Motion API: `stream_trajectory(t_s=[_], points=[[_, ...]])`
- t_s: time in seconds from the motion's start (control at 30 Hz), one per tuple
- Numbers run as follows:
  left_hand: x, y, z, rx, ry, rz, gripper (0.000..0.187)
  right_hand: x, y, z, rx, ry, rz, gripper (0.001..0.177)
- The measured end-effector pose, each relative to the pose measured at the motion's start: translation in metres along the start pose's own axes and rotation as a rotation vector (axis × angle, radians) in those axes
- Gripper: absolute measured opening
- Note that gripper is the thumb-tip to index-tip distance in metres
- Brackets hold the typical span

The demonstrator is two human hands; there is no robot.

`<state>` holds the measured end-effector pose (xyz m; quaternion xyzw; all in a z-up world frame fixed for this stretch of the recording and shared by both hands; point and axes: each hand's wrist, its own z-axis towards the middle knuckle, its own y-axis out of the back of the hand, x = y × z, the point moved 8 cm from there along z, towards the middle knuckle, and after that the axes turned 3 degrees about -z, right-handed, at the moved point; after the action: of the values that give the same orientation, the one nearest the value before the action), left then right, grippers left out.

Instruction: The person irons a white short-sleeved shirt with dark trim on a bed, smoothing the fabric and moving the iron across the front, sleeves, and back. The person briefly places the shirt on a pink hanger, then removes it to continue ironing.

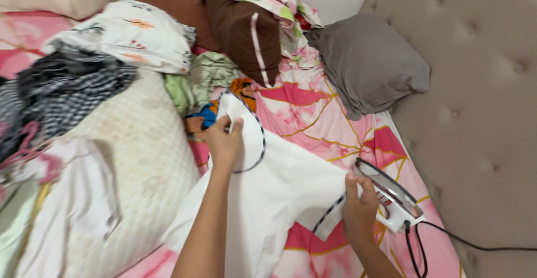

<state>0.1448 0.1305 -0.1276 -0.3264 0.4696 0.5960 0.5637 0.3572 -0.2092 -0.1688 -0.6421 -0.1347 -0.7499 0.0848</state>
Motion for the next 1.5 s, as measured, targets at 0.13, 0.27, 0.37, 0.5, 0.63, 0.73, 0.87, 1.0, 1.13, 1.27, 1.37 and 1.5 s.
stream_trajectory(t_s=[0.13, 0.27, 0.37, 0.5, 0.63, 0.73, 0.87, 1.0, 1.13, 1.27, 1.37, 1.5], points=[[0.061, -0.088, -0.008, 0.139, 0.096, 0.129, 0.037, -0.074, 0.021, 0.030, -0.064, 0.131, -0.270, 0.025], [0.111, -0.161, -0.018, 0.267, 0.293, 0.144, 0.027, -0.164, 0.035, 0.043, -0.068, -0.068, -0.387, 0.028], [0.144, -0.198, -0.026, 0.348, 0.309, 0.252, 0.031, -0.220, 0.044, 0.040, -0.075, -0.284, -0.421, 0.027], [0.189, -0.233, -0.040, 0.449, 0.391, 0.290, 0.026, -0.233, 0.037, 0.036, -0.044, -0.342, -0.304, 0.029], [0.223, -0.250, -0.052, 0.450, 0.283, 0.282, 0.022, -0.253, 0.019, 0.019, 0.053, -0.633, -0.199, 0.035], [0.238, -0.253, -0.055, 0.448, 0.213, 0.314, 0.023, -0.260, 0.010, 0.008, 0.177, -0.740, -0.309, 0.039], [0.249, -0.252, -0.055, 0.455, 0.308, 0.312, 0.024, -0.263, 0.013, 0.001, 0.157, -0.837, -0.342, 0.040], [0.239, -0.248, -0.051, 0.470, 0.261, 0.363, 0.023, -0.262, 0.015, -0.023, 0.122, -0.938, -0.279, 0.048], [0.220, -0.251, -0.048, 0.516, 0.196, 0.391, 0.020, -0.267, 0.013, -0.047, 0.151, -1.043, -0.285, 0.044], [0.198, -0.234, -0.046, 0.333, 0.272, 0.186, 0.032, -0.273, 0.016, -0.048, 0.160, -1.038, -0.287, 0.042], [0.148, -0.222, -0.076, 0.258, -0.163, 0.326, 0.024, -0.281, 0.030, -0.029, 0.024, -0.996, -0.265, 0.042], [0.131, -0.255, -0.168, 0.798, -0.198, 0.130, 0.031, -0.295, 0.034, 0.008, -0.079, -0.890, -0.221, 0.046]])
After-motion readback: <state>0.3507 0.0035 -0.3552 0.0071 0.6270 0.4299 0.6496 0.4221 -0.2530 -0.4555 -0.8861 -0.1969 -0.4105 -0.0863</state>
